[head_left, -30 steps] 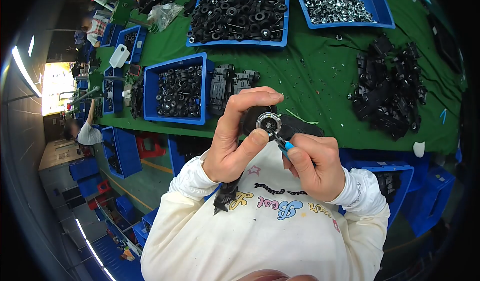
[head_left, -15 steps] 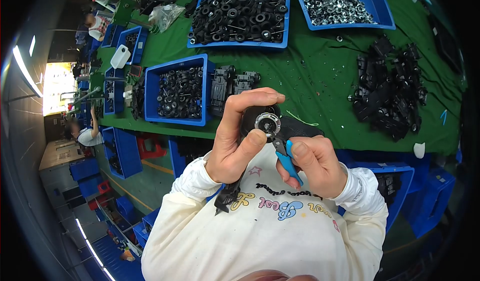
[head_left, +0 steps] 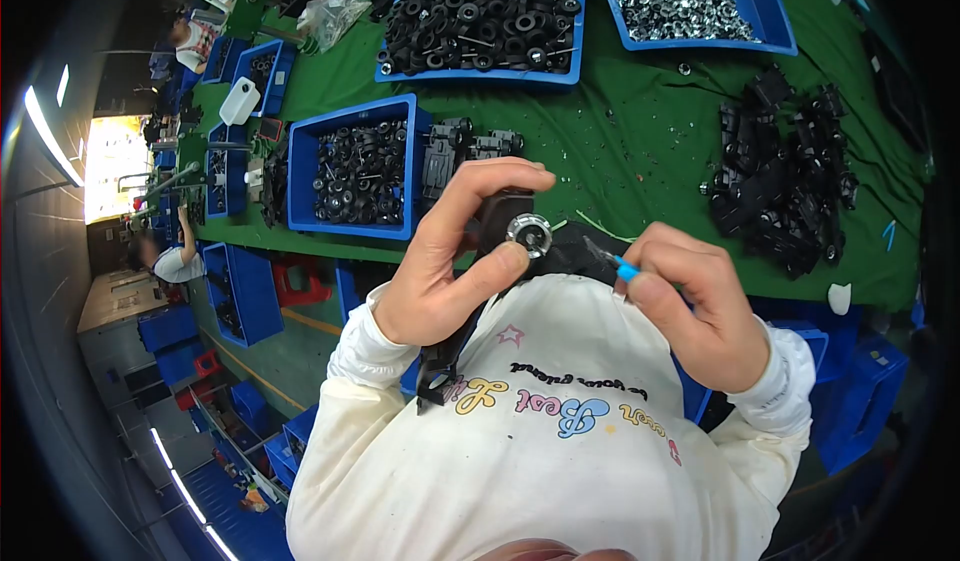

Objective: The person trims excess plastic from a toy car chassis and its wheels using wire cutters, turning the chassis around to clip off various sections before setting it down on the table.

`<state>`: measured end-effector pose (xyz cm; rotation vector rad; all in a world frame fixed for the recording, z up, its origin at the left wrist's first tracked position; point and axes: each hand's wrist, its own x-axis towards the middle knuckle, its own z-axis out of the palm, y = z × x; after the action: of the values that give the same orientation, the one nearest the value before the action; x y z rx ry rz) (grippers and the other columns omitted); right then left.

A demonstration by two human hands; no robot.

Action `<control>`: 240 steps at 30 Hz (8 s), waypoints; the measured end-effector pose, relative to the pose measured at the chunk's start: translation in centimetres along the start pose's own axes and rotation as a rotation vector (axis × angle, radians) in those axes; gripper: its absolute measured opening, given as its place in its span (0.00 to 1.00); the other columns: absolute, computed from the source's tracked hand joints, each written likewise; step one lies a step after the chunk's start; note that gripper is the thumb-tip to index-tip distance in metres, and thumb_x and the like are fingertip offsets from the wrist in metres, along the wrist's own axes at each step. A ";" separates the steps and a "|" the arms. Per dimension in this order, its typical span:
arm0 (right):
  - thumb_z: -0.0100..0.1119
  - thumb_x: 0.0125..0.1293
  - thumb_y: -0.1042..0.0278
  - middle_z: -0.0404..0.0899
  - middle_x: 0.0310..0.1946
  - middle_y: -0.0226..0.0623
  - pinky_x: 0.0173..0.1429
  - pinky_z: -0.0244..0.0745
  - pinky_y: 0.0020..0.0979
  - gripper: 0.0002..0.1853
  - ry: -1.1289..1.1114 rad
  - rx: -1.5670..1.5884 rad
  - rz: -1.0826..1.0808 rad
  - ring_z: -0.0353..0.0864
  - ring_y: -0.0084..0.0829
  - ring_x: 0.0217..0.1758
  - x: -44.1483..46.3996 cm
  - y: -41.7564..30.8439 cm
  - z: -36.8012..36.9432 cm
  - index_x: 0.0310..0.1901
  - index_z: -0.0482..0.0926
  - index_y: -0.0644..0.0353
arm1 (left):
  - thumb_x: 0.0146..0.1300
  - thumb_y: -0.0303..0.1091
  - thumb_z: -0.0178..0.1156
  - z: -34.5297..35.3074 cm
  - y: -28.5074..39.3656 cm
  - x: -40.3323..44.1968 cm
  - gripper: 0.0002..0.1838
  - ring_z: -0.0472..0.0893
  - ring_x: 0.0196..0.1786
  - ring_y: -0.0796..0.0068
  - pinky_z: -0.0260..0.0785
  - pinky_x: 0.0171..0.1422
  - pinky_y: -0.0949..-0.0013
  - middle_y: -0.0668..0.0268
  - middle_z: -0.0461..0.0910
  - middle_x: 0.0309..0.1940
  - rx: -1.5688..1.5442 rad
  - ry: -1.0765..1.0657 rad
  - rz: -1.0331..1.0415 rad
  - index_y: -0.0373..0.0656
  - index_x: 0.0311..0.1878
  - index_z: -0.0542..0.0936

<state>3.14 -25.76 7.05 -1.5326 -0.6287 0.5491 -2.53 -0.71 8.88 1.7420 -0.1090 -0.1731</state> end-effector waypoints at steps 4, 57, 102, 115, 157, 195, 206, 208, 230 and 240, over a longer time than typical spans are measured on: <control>0.66 0.65 0.65 0.71 0.30 0.42 0.30 0.63 0.32 0.14 -0.008 -0.353 -0.142 0.68 0.36 0.27 0.3 -2.0 -0.4 0.30 0.76 0.67 | 0.61 0.36 0.63 -0.2 0.3 0.1 0.27 0.74 0.56 0.70 0.69 0.56 0.71 0.59 0.68 0.62 0.115 -0.090 0.004 0.40 0.64 0.74; 0.65 0.57 0.52 0.68 0.26 0.36 0.29 0.61 0.33 0.22 0.203 -1.311 -0.563 0.67 0.33 0.28 2.0 0.5 1.9 0.36 0.77 0.68 | 0.52 0.32 0.73 0.9 0.9 0.3 0.27 0.79 0.45 0.63 0.76 0.48 0.66 0.54 0.73 0.49 0.570 0.157 0.103 0.34 0.55 0.78; 0.77 0.42 0.63 0.72 0.36 0.39 0.42 0.67 0.40 0.26 -0.021 -1.180 -0.342 0.71 0.40 0.38 2.4 -4.2 0.2 0.44 0.80 0.63 | 0.52 0.38 0.74 0.1 2.0 1.1 0.25 0.81 0.41 0.59 0.76 0.46 0.64 0.55 0.76 0.46 0.653 0.011 0.023 0.41 0.53 0.82; 0.72 0.56 0.66 0.68 0.28 0.42 0.32 0.63 0.36 0.15 -0.200 -0.759 0.037 0.68 0.39 0.28 1.6 -4.3 -0.9 0.27 0.76 0.66 | 0.52 0.35 0.71 -0.4 2.1 1.0 0.25 0.80 0.49 0.68 0.76 0.46 0.70 0.58 0.76 0.49 0.701 -0.025 -0.009 0.41 0.55 0.82; 0.56 0.73 0.52 0.75 0.17 0.36 0.30 0.68 0.28 0.28 -0.618 -0.336 0.490 0.73 0.23 0.22 4.1 -3.6 -2.3 0.22 0.80 0.70 | 0.53 0.38 0.71 -0.4 3.2 3.0 0.27 0.80 0.52 0.54 0.73 0.59 0.60 0.52 0.77 0.51 0.722 -0.534 0.026 0.37 0.56 0.81; 0.49 0.78 0.57 0.77 0.25 0.31 0.38 0.69 0.26 0.23 -0.194 0.373 0.411 0.71 0.19 0.31 -0.1 -0.5 0.2 0.33 0.81 0.70 | 0.51 0.33 0.72 -0.4 -0.9 2.1 0.30 0.77 0.60 0.56 0.74 0.62 0.59 0.52 0.74 0.59 0.285 -0.056 0.197 0.39 0.60 0.78; 0.51 0.77 0.54 0.72 0.18 0.29 0.32 0.66 0.24 0.26 -0.148 0.388 0.518 0.69 0.17 0.26 0.1 -1.2 0.5 0.28 0.79 0.71 | 0.51 0.33 0.72 0.0 -0.1 1.7 0.30 0.77 0.61 0.56 0.73 0.63 0.59 0.53 0.73 0.60 0.373 -0.087 0.161 0.40 0.60 0.80; 0.52 0.75 0.55 0.67 0.15 0.29 0.27 0.62 0.27 0.26 -0.155 0.307 0.524 0.64 0.18 0.22 0.4 -1.5 0.2 0.23 0.77 0.69 | 0.49 0.32 0.72 0.0 0.0 1.8 0.30 0.77 0.60 0.55 0.72 0.63 0.58 0.54 0.74 0.60 0.411 -0.088 0.172 0.41 0.60 0.80; 0.51 0.75 0.59 0.72 0.13 0.33 0.27 0.70 0.27 0.26 -0.335 -0.074 0.614 0.76 0.23 0.21 1.9 -3.1 -1.0 0.22 0.78 0.72 | 0.43 0.34 0.75 0.1 1.7 2.6 0.32 0.77 0.55 0.56 0.70 0.60 0.60 0.55 0.78 0.58 0.884 -0.158 0.388 0.44 0.57 0.84; 0.52 0.74 0.62 0.72 0.11 0.37 0.22 0.64 0.31 0.24 -0.104 -0.204 0.265 0.72 0.27 0.14 0.6 -2.1 0.8 0.20 0.78 0.67 | 0.39 0.28 0.75 0.2 0.9 2.2 0.34 0.76 0.51 0.56 0.69 0.55 0.58 0.58 0.77 0.57 0.770 -0.063 0.367 0.47 0.57 0.83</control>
<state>2.94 -24.74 9.11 -1.8028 -0.5779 0.7893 -0.37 -1.42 9.63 2.4383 -0.6006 0.1030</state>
